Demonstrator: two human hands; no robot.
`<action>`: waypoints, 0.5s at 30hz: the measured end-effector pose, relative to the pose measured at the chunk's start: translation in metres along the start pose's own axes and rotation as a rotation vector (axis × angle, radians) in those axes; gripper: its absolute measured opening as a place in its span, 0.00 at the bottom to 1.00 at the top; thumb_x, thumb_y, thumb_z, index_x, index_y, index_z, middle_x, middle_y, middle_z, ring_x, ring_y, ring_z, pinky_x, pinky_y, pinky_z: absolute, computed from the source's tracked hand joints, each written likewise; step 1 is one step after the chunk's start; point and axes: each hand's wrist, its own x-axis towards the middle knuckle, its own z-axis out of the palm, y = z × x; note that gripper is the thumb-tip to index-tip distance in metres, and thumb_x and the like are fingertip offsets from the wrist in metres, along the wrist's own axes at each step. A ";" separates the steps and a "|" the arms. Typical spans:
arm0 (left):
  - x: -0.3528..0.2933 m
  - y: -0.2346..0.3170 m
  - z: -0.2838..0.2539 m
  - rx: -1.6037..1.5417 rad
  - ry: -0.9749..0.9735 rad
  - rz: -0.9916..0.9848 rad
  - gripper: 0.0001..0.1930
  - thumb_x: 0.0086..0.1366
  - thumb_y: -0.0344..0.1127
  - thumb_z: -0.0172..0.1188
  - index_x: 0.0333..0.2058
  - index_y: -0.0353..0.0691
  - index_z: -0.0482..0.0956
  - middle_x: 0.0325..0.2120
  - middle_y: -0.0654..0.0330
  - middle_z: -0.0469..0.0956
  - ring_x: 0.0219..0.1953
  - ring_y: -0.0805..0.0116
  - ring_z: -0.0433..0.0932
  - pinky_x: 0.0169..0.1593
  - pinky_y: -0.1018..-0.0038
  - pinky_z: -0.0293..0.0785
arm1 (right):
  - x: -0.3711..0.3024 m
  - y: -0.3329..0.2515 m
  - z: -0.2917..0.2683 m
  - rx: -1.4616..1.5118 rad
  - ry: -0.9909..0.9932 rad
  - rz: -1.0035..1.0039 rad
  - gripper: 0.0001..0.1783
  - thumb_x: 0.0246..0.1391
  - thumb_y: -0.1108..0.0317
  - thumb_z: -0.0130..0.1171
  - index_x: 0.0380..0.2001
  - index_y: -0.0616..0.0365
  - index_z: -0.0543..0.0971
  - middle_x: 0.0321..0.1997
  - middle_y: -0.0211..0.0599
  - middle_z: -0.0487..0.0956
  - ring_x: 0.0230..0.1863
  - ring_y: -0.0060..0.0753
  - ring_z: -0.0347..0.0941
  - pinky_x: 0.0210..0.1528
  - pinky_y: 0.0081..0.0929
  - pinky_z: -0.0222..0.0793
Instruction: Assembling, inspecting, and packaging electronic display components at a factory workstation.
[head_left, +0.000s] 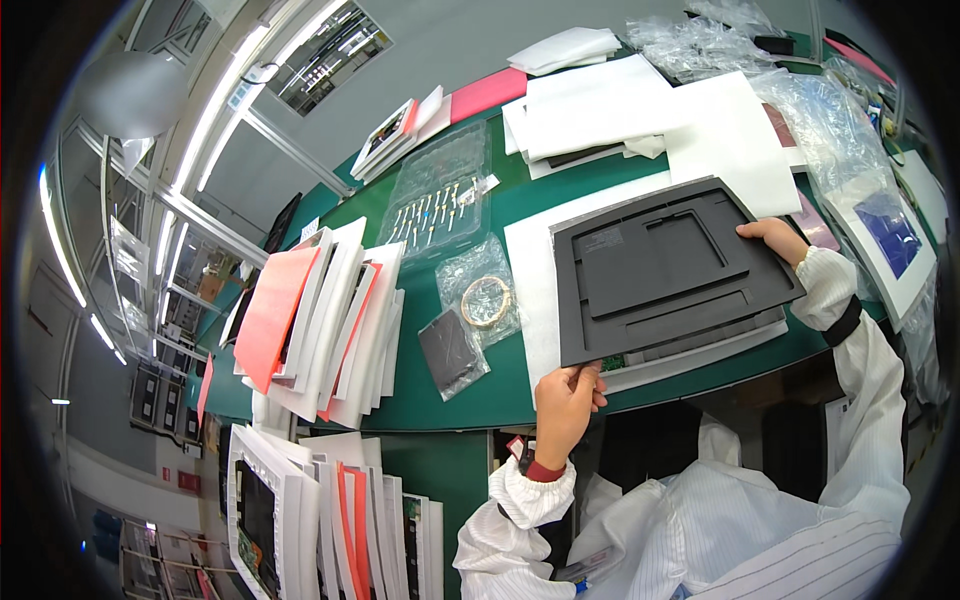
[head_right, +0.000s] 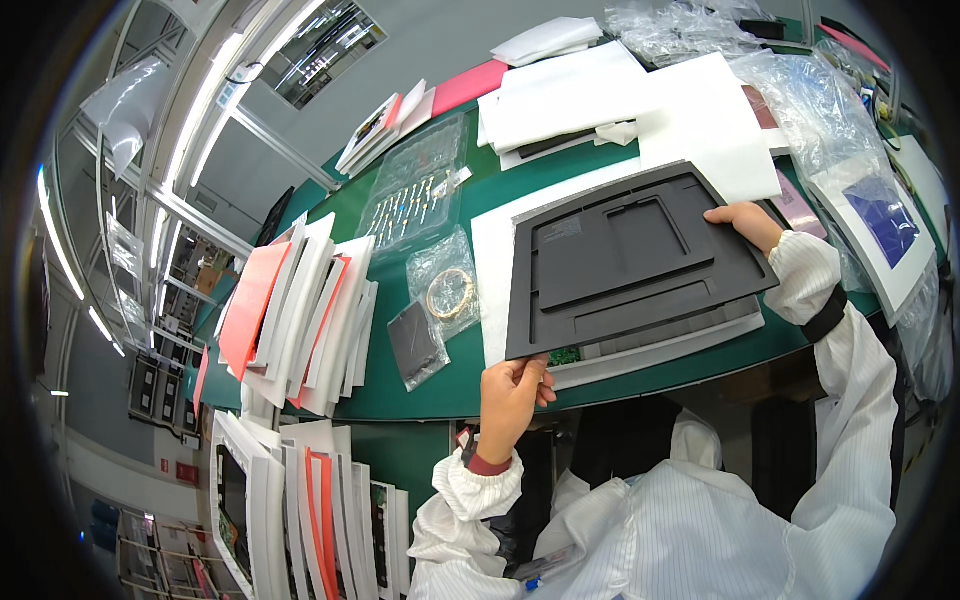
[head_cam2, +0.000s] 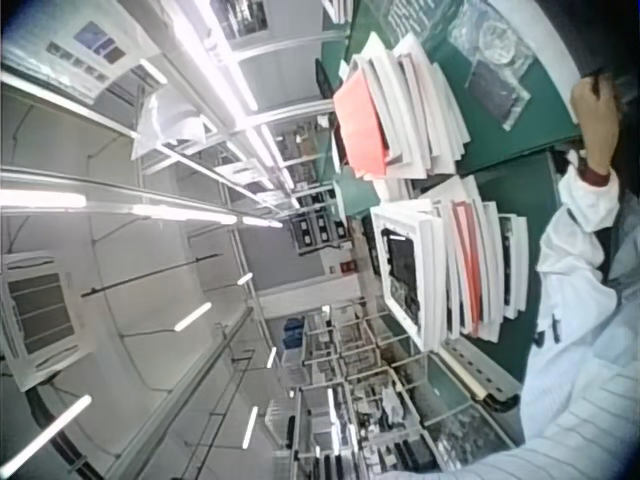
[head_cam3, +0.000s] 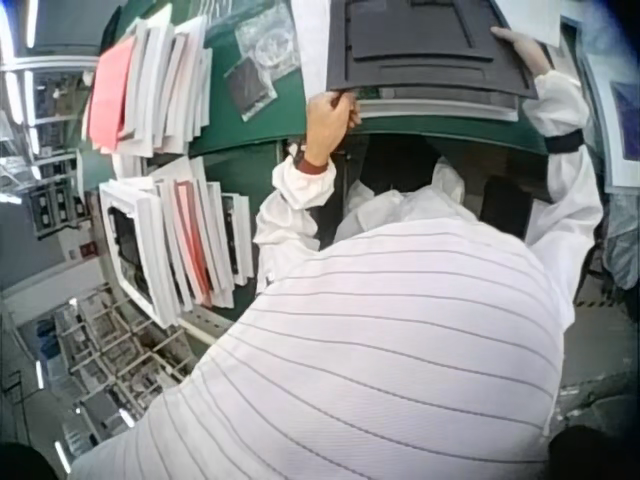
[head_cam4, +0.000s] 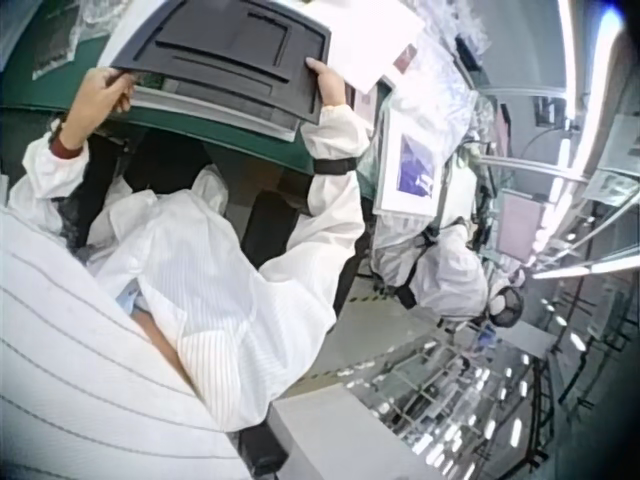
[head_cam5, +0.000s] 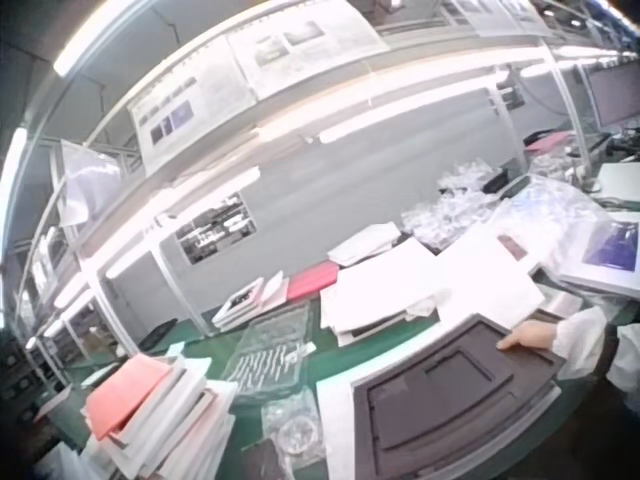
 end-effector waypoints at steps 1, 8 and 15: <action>0.000 -0.003 -0.003 -0.013 0.014 -0.004 0.13 0.63 0.36 0.53 0.27 0.29 0.77 0.17 0.60 0.75 0.16 0.77 0.74 0.20 0.83 0.67 | -0.009 -0.012 0.013 -0.001 -0.011 0.002 0.20 0.49 0.62 0.55 0.38 0.71 0.74 0.33 0.46 0.78 0.28 0.33 0.75 0.33 0.24 0.72; 0.007 -0.001 -0.004 -0.084 0.031 0.010 0.14 0.63 0.36 0.53 0.27 0.29 0.77 0.17 0.60 0.74 0.17 0.76 0.74 0.21 0.83 0.67 | -0.005 -0.013 0.013 0.057 -0.042 0.053 0.21 0.49 0.61 0.55 0.38 0.71 0.73 0.34 0.47 0.77 0.28 0.32 0.75 0.33 0.24 0.72; 0.012 -0.001 -0.008 -0.128 0.023 0.015 0.14 0.63 0.36 0.54 0.26 0.29 0.76 0.17 0.60 0.74 0.17 0.76 0.73 0.21 0.83 0.67 | -0.007 -0.020 0.024 0.035 -0.018 0.087 0.20 0.50 0.62 0.54 0.38 0.71 0.73 0.34 0.47 0.77 0.29 0.33 0.75 0.33 0.25 0.73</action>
